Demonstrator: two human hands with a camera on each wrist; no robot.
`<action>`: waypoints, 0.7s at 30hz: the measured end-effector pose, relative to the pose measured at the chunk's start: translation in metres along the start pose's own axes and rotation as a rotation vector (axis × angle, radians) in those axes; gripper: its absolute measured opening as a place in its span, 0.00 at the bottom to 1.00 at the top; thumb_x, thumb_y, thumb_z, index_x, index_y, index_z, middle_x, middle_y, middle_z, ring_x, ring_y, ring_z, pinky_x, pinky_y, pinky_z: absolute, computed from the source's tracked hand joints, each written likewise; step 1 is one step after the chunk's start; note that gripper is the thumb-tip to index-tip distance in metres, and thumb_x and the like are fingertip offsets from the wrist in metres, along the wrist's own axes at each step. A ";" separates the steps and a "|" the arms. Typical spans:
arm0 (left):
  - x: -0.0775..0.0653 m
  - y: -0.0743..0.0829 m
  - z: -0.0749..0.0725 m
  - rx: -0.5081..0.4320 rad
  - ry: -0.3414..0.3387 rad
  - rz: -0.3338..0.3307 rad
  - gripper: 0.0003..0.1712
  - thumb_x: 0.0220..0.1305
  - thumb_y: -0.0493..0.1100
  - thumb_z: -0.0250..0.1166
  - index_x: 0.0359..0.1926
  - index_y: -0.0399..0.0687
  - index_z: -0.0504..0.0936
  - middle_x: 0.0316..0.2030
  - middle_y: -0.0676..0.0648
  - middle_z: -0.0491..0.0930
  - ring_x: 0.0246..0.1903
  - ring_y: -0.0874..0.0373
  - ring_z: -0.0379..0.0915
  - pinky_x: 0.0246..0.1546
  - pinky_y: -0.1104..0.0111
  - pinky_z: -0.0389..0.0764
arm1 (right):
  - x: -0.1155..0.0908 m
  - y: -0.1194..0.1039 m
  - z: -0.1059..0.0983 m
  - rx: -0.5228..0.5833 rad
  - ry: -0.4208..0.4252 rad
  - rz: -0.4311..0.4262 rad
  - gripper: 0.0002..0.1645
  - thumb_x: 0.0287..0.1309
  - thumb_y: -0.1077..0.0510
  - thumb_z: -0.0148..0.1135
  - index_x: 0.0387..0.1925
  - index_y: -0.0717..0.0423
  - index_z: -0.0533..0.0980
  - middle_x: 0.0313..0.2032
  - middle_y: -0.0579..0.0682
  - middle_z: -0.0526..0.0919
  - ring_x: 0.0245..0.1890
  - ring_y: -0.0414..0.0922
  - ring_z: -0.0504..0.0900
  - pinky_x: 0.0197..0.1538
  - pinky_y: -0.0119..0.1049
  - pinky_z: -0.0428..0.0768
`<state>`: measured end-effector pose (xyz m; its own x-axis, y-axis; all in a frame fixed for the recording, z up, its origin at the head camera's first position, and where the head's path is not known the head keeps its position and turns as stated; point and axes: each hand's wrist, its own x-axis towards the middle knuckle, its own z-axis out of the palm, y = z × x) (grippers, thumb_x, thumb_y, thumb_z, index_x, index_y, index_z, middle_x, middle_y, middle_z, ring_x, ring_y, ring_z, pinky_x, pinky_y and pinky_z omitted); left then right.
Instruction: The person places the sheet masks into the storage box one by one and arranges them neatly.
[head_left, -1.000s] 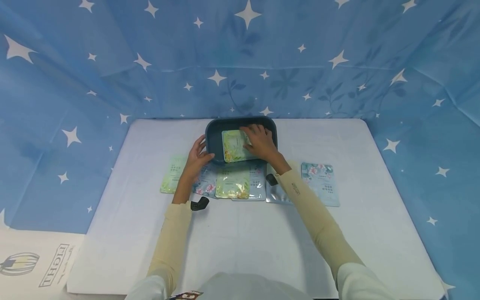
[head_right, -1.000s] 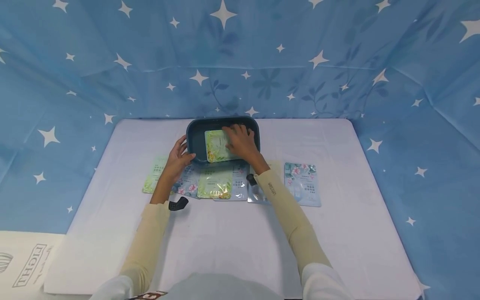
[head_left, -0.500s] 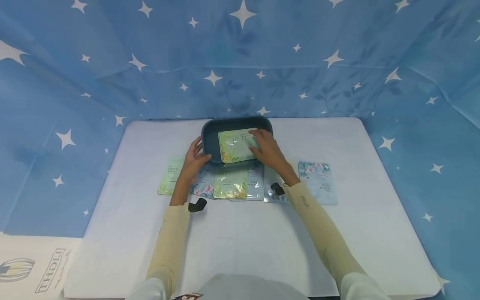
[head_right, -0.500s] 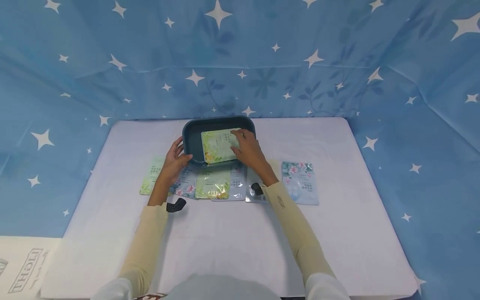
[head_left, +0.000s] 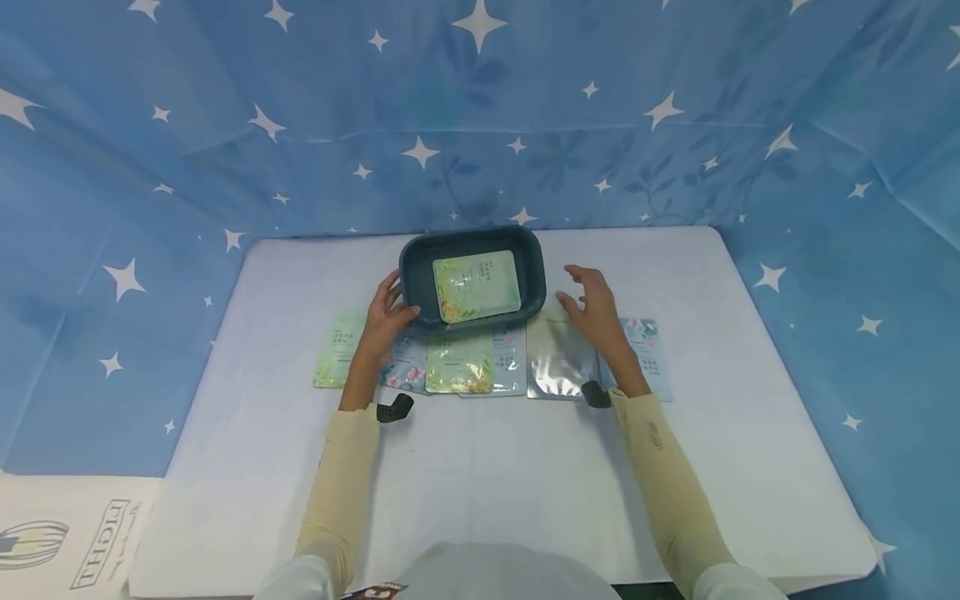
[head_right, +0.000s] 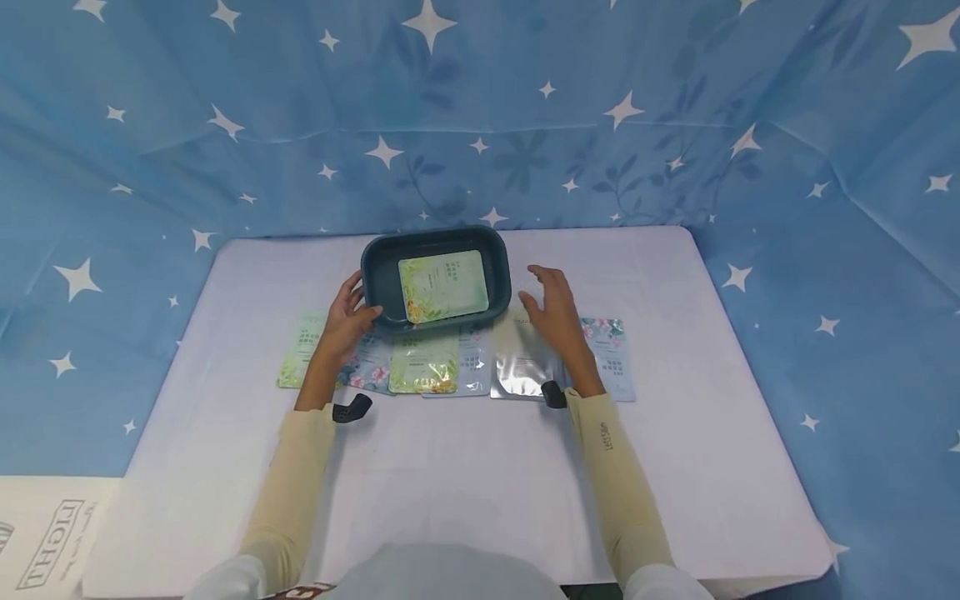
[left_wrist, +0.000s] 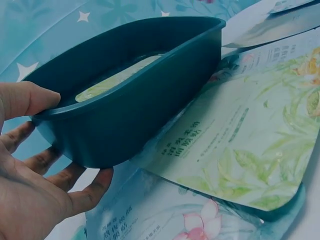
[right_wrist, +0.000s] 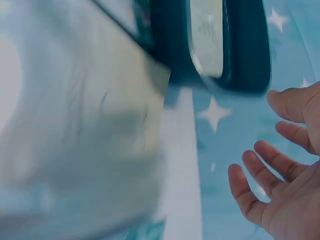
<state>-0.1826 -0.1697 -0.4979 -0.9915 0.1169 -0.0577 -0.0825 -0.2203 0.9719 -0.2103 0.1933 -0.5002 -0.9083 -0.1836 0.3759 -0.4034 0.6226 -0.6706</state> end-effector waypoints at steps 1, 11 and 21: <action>0.001 0.000 0.000 0.001 0.002 0.000 0.45 0.64 0.27 0.58 0.77 0.52 0.50 0.75 0.41 0.52 0.60 0.48 0.66 0.48 0.66 0.77 | -0.005 0.003 -0.004 0.000 0.010 0.040 0.30 0.65 0.61 0.60 0.65 0.67 0.65 0.58 0.67 0.70 0.59 0.62 0.71 0.51 0.57 0.78; 0.000 0.002 0.002 -0.002 0.019 -0.009 0.45 0.64 0.28 0.59 0.76 0.52 0.51 0.75 0.43 0.54 0.66 0.42 0.61 0.53 0.58 0.73 | -0.053 0.033 -0.031 -0.073 0.053 0.381 0.38 0.61 0.50 0.66 0.66 0.66 0.65 0.62 0.70 0.68 0.64 0.66 0.64 0.63 0.61 0.66; -0.002 0.004 0.004 0.006 0.014 0.005 0.44 0.65 0.27 0.58 0.76 0.52 0.51 0.75 0.42 0.52 0.66 0.40 0.59 0.55 0.54 0.70 | -0.086 0.044 -0.040 -0.354 -0.007 0.650 0.50 0.55 0.43 0.69 0.69 0.67 0.61 0.65 0.73 0.61 0.68 0.69 0.55 0.58 0.73 0.61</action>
<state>-0.1802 -0.1669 -0.4933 -0.9932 0.1027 -0.0557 -0.0768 -0.2146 0.9737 -0.1460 0.2670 -0.5367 -0.9530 0.3015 -0.0313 0.2747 0.8154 -0.5096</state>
